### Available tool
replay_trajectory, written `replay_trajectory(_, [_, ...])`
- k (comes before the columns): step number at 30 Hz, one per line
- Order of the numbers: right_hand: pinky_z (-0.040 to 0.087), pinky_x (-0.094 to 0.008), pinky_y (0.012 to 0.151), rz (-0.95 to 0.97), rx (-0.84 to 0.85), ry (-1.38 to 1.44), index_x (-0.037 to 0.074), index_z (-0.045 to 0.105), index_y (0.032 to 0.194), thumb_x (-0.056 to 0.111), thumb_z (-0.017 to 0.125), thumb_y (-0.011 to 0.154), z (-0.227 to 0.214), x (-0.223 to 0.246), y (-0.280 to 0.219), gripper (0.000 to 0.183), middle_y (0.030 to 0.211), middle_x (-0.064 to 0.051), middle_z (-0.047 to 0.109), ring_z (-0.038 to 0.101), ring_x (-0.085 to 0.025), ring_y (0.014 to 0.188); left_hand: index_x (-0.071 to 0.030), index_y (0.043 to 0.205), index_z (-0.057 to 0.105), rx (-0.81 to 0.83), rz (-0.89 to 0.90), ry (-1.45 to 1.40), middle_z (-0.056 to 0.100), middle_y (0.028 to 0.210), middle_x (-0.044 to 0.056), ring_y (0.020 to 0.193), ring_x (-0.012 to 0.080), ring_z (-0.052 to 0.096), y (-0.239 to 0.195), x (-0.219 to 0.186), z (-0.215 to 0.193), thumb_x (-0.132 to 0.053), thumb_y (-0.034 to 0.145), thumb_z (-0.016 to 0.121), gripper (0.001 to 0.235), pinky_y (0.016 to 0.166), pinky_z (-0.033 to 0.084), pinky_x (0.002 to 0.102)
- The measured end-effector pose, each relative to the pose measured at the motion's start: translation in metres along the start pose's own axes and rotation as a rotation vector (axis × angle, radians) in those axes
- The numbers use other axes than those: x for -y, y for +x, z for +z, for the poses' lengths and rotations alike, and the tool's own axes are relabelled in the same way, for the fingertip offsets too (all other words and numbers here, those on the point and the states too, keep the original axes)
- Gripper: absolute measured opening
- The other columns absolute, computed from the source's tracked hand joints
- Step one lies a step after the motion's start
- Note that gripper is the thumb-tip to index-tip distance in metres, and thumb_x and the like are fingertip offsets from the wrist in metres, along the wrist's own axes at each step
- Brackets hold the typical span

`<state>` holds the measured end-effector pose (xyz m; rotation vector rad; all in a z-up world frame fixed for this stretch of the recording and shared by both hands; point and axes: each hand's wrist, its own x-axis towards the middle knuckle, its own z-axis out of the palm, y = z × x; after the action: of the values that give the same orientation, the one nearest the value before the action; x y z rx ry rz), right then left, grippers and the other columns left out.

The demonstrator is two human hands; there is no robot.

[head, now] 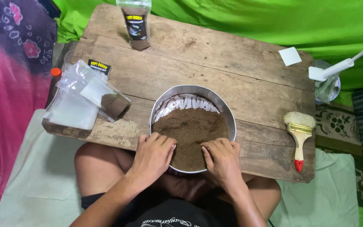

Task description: The person mixes a brown powder in a metal bowl using a small white spoon. They occasionally use their hands to break up clumps and then use a brush to sweep the powder.

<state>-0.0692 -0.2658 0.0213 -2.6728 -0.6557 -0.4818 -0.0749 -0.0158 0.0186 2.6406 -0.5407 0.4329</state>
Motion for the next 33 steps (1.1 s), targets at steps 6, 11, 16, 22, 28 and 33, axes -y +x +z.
replay_trajectory(6, [0.031, -0.040, 0.083, 0.032, 0.083, 0.058, 0.024, 0.074, 0.100, 0.025, 0.066, 0.095, -0.021, 0.017, 0.008, 0.009, 0.094, 0.011, 0.073, 0.060, -0.018, 0.092, -0.020, 0.093, 0.066, 0.034, -0.017, -0.012, 0.067, 0.083, -0.004, 0.083, 0.0236, 0.057, 0.011, -0.006, -0.017, -0.023, 0.098, 0.061, 0.008, 0.077, 0.034, 0.044])
replay_trajectory(11, [0.032, -0.041, 0.086, 0.063, 0.072, 0.033, 0.024, 0.073, 0.101, 0.027, 0.065, 0.096, -0.017, 0.009, 0.003, 0.010, 0.097, 0.012, 0.075, 0.061, -0.018, 0.095, -0.020, 0.097, 0.067, 0.065, 0.011, -0.028, 0.069, 0.085, -0.004, 0.084, 0.0231, 0.058, 0.011, -0.008, -0.022, -0.022, 0.097, 0.061, 0.006, 0.076, 0.034, 0.044])
replay_trajectory(16, [0.031, -0.044, 0.082, 0.064, 0.061, 0.029, 0.023, 0.072, 0.094, 0.028, 0.066, 0.095, -0.004, 0.011, 0.003, 0.008, 0.090, 0.009, 0.073, 0.062, -0.018, 0.090, -0.019, 0.101, 0.071, 0.104, -0.028, -0.053, 0.075, 0.092, -0.003, 0.089, 0.0215, 0.060, 0.010, -0.010, -0.026, -0.017, 0.094, 0.063, 0.011, 0.080, 0.033, 0.042])
replay_trajectory(22, [0.029, -0.042, 0.082, -0.006, -0.005, 0.001, 0.023, 0.072, 0.097, 0.026, 0.067, 0.095, -0.008, 0.021, 0.012, 0.006, 0.087, 0.009, 0.071, 0.062, -0.018, 0.089, -0.018, 0.099, 0.069, 0.074, 0.015, -0.015, 0.072, 0.089, -0.002, 0.086, 0.0220, 0.058, 0.008, -0.012, -0.027, -0.019, 0.095, 0.061, 0.009, 0.079, 0.032, 0.042])
replay_trajectory(28, [0.031, -0.044, 0.080, 0.051, 0.095, -0.015, 0.022, 0.072, 0.093, 0.030, 0.063, 0.097, 0.003, 0.017, 0.007, 0.012, 0.085, 0.006, 0.071, 0.059, -0.021, 0.086, -0.022, 0.099, 0.068, 0.016, 0.009, 0.043, 0.070, 0.088, -0.006, 0.088, 0.0204, 0.058, 0.012, -0.016, -0.029, -0.020, 0.095, 0.062, 0.008, 0.080, 0.031, 0.040])
replay_trajectory(33, [0.030, -0.042, 0.082, 0.123, -0.046, -0.035, 0.026, 0.072, 0.099, 0.028, 0.065, 0.097, -0.008, 0.014, 0.006, 0.008, 0.096, 0.013, 0.076, 0.063, -0.016, 0.093, -0.021, 0.099, 0.069, 0.065, 0.021, -0.035, 0.071, 0.088, -0.006, 0.085, 0.0208, 0.058, 0.011, -0.019, -0.034, -0.020, 0.095, 0.062, 0.008, 0.077, 0.033, 0.040])
